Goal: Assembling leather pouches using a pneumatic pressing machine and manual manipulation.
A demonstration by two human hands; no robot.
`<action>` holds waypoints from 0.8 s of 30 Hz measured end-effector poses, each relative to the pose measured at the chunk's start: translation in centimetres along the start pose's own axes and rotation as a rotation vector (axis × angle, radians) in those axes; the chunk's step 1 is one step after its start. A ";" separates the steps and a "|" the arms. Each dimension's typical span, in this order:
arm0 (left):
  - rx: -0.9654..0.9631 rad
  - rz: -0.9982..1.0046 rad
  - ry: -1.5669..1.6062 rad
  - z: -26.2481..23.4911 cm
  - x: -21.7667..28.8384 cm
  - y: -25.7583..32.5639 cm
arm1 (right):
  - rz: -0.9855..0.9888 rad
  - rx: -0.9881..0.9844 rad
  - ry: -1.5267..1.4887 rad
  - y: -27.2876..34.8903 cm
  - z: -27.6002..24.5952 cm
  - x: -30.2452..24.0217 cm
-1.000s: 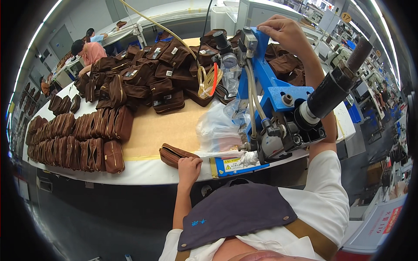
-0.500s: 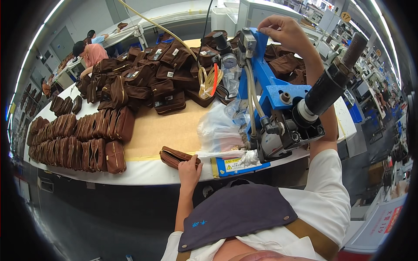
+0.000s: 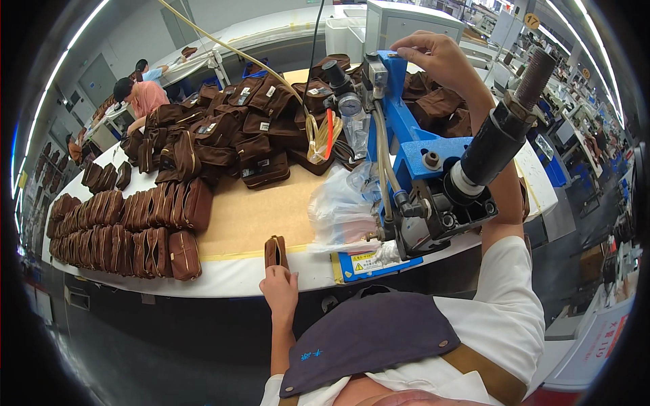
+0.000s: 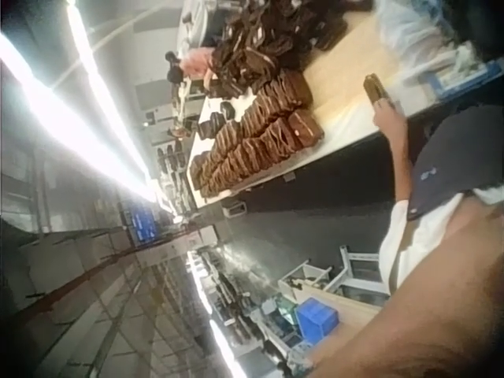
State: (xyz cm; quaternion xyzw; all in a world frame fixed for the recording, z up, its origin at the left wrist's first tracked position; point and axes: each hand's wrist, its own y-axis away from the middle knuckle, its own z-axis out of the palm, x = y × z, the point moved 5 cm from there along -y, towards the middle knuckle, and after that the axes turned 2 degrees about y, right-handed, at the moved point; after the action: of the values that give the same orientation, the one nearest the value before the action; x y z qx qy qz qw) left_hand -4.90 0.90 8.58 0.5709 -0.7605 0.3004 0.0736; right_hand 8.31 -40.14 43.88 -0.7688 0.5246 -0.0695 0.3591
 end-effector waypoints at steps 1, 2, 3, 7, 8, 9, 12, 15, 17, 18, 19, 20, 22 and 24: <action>0.015 -0.121 0.044 0.1 -0.7 -0.2 | 0.000 0.002 -0.002 -0.1 0.0 -0.2; 0.032 -0.240 0.088 0.2 -1.3 -0.3 | -0.008 0.000 0.052 -0.2 -0.1 -0.4; -0.112 -0.288 0.096 0.9 -2.0 -0.3 | -0.015 -0.007 0.105 -0.1 -0.2 -0.6; -0.201 -0.178 -0.006 1.5 -2.5 -0.9 | -0.077 -0.049 0.096 0.0 -0.3 -0.5; -0.197 -0.148 -0.057 1.8 -2.2 -1.4 | 0.035 -0.115 0.081 -0.6 0.3 1.5; -0.208 -0.136 -0.088 1.9 -2.2 -1.5 | 0.134 -0.186 0.076 -0.7 0.6 2.4; -0.214 -0.127 -0.079 2.3 -3.2 -1.9 | 0.392 -0.100 -0.025 0.1 -0.6 -3.2; -0.245 -0.125 -0.088 0.6 -3.1 -3.2 | 0.320 0.131 -0.413 3.0 -1.6 0.9; -0.250 -0.120 -0.116 -0.7 -3.7 -3.6 | 0.275 0.221 -0.470 6.1 -2.5 0.4; -0.252 -0.091 -0.118 -0.9 -4.1 -3.7 | 0.190 0.009 -0.435 8.5 -3.6 5.5; -0.233 -0.041 -0.100 -0.6 -4.7 -3.4 | 0.722 -0.168 -0.371 11.4 -2.8 6.6; -0.210 0.075 -0.047 0.4 -4.0 -4.4 | 0.738 -0.160 -0.333 15.8 -8.5 21.1; -0.253 0.034 -0.049 0.1 -3.3 -3.3 | 0.640 -0.222 -0.201 24.2 0.7 18.5; -0.215 0.042 -0.085 -0.2 -2.4 -2.3 | 0.530 -0.252 -0.052 34.3 7.3 11.8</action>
State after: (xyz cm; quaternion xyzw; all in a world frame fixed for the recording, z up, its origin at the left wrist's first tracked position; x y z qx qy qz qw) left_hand -2.00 2.64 8.51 0.5560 -0.8025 0.1940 0.0958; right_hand -8.90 -53.38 13.94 -0.6451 0.7022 0.1120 0.2798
